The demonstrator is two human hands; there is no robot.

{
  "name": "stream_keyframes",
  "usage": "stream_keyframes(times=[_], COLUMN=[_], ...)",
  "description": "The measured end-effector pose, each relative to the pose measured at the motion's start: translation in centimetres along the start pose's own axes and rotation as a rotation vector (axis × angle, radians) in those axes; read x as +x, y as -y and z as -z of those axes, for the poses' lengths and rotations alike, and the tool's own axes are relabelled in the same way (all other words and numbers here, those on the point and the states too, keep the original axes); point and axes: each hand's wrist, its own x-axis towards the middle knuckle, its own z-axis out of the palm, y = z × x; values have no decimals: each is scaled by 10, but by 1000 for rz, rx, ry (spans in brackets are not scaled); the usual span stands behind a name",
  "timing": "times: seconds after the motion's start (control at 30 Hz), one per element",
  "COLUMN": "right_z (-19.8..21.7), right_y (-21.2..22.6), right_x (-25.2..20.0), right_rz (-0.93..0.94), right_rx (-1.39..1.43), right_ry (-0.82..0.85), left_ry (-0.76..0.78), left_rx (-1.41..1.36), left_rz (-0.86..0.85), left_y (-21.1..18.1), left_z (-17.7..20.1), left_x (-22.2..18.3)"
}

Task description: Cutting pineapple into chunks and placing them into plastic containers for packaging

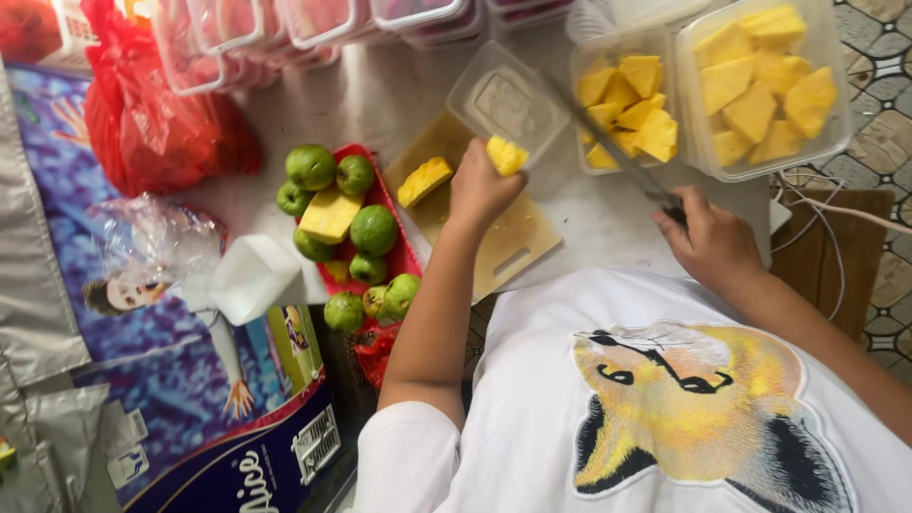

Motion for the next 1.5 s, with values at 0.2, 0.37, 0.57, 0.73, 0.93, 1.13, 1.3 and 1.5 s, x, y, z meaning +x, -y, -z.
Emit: stream_keyframes(times=[0.2, 0.37, 0.57, 0.73, 0.93, 1.13, 1.3, 1.5], right_z=[-11, -78, -99, -139, -105, -125, -136, -152], right_y=[56, 50, 87, 84, 223, 240, 226, 180], right_x=[0, 23, 31, 37, 27, 36, 45, 54], right_rz=[66, 117, 168, 306, 485, 597, 687, 708], right_rx=[42, -15, -47, -393, 164, 25, -84, -228], right_ry=[437, 476, 366, 113, 133, -47, -164, -339], left_ry=[6, -94, -217, -462, -370, 628, 354, -8], left_rx=[88, 157, 264, 98, 15, 747, 824, 856], left_rz=[203, 117, 18, -103, -863, -1105, -1541, -2129], left_y=[101, 147, 144, 129, -24, -156, -167, -171], left_z=[-9, -40, -39, -20, 28, -88, -173, -198], left_x=[-43, -43, -55, -69, -46, -89, -137, -150])
